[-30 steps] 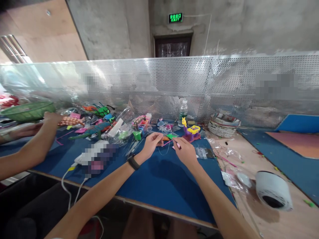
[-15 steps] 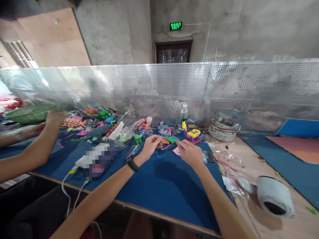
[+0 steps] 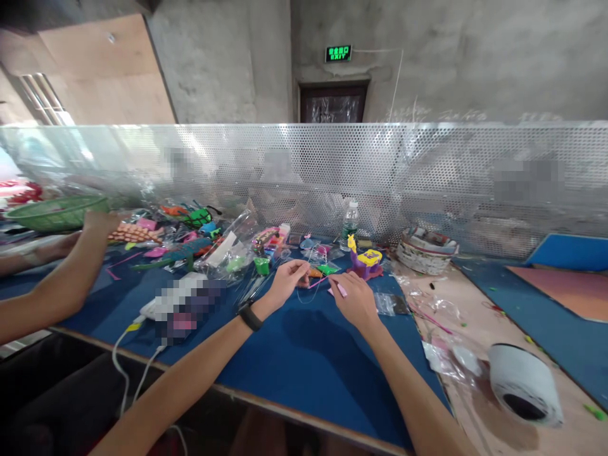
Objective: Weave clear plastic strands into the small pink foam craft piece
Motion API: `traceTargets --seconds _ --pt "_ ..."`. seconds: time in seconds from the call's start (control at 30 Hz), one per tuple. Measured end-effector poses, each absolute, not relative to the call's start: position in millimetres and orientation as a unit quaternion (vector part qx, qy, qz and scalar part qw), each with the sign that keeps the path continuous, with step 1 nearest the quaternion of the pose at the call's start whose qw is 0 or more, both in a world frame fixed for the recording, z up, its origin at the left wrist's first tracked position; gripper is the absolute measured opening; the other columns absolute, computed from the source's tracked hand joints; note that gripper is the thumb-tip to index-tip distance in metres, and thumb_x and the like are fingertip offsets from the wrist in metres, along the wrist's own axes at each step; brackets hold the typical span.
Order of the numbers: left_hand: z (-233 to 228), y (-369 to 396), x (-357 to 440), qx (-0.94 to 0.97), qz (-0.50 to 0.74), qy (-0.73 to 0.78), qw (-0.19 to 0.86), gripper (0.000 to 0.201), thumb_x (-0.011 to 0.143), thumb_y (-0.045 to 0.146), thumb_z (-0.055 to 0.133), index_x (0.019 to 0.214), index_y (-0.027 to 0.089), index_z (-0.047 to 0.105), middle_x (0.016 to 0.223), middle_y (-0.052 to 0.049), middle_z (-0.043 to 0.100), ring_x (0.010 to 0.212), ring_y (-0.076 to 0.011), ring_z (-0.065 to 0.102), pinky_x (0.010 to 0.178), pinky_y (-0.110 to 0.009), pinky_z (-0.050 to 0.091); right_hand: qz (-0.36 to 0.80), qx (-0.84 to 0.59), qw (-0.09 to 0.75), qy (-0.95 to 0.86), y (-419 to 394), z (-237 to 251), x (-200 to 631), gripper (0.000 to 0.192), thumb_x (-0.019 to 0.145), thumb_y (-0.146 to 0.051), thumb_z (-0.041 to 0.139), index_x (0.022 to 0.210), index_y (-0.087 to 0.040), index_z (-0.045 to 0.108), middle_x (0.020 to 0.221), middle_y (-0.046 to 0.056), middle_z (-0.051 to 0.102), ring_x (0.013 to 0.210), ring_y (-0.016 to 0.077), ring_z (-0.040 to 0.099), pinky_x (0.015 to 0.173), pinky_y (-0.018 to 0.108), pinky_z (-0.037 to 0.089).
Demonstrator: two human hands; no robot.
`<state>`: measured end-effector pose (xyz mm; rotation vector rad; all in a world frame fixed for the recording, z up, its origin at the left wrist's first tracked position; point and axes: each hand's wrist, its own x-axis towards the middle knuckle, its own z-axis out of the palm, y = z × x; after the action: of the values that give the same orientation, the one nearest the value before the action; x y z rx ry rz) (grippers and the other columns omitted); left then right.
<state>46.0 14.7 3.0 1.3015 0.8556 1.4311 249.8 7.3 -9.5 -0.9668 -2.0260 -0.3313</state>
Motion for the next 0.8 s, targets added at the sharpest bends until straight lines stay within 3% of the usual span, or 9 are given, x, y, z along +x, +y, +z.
traceTargets --seconds 0.13,0.3,0.8 --pt "1.2 13.6 47.2 0.551 0.58 0.347 0.49 0.041 0.076 0.054 0.074 0.082 0.014 0.067 0.071 -0.001 0.064 0.058 -0.0101 0.059 0.057 -0.024 0.055 -0.098 -0.403 0.424 -0.805 3.6 -9.2 245.7 0.023 0.1 -0.03 0.049 0.1 -0.024 0.071 0.093 0.005 0.076 0.087 0.0218 0.07 0.081 0.033 0.05" --pt "-0.9 14.4 47.8 0.561 0.571 0.344 0.491 0.041 0.076 0.054 0.073 0.083 0.014 0.067 0.072 -0.002 0.064 0.058 -0.0104 0.059 0.056 -0.024 0.054 0.001 -0.478 0.412 -0.776 1.2 -7.6 244.3 0.025 0.096 -0.036 0.053 0.114 -0.024 0.066 0.088 0.003 0.076 0.069 0.0193 0.069 0.064 0.03 0.05" --pt "1.7 17.7 44.9 0.572 0.551 0.355 0.493 0.041 0.076 0.053 0.074 0.087 0.013 0.069 0.07 -0.003 0.065 0.056 -0.0105 0.057 0.056 -0.025 0.054 0.051 -0.485 0.406 -0.773 6.6 -11.4 246.7 0.029 0.093 -0.042 0.051 0.109 -0.023 0.067 0.089 0.005 0.075 0.069 0.02 0.067 0.066 0.031 0.049"
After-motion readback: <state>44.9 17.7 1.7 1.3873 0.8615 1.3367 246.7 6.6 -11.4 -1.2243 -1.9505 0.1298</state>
